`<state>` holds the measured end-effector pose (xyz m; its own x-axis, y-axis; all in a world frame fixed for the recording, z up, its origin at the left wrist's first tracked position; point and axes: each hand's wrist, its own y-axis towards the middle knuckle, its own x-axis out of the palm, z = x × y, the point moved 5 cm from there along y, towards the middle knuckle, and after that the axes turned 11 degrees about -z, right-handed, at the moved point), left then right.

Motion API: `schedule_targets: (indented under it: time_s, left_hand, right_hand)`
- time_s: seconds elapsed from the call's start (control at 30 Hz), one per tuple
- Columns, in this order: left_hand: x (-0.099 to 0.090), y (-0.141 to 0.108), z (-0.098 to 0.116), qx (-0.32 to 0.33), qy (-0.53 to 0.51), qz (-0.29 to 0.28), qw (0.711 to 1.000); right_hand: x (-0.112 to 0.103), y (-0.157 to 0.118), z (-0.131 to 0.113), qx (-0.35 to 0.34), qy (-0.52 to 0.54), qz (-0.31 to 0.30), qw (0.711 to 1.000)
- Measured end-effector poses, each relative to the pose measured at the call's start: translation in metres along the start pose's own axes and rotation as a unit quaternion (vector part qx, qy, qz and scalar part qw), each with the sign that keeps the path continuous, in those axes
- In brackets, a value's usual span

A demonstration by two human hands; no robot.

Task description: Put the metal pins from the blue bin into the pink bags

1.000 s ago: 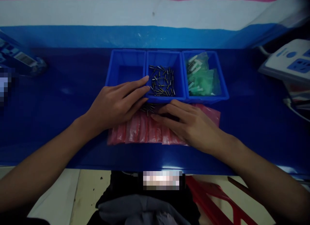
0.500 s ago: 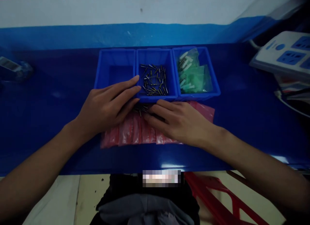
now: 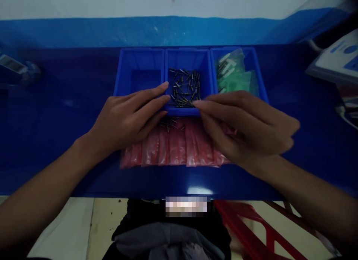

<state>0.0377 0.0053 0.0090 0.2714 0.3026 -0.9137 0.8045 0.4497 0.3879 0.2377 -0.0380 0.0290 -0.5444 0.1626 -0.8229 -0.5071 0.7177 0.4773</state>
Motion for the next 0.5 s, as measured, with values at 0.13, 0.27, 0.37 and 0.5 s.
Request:
schedule_targets:
  time_s: [0.13, 0.27, 0.37, 0.5]
  left_hand:
    - [0.001, -0.001, -0.001, -0.004, 0.002, -0.009, 1.0]
    - [-0.002, 0.0, 0.001, 0.007, 0.005, 0.005, 1.0]
    - [-0.002, 0.002, 0.001, 0.001, 0.001, -0.008, 1.0]
    - [-0.001, 0.002, 0.001, -0.005, -0.01, -0.005, 1.0]
  right_hand:
    - [0.005, -0.004, -0.001, -0.079, -0.078, 0.024, 0.994]
    - [0.029, -0.008, -0.007, -0.178, -0.131, -0.149, 0.964]
    - [0.039, -0.007, -0.002, -0.148, -0.118, -0.219, 0.957]
    - [0.039, -0.006, -0.002, -0.15, -0.105, -0.201, 0.962]
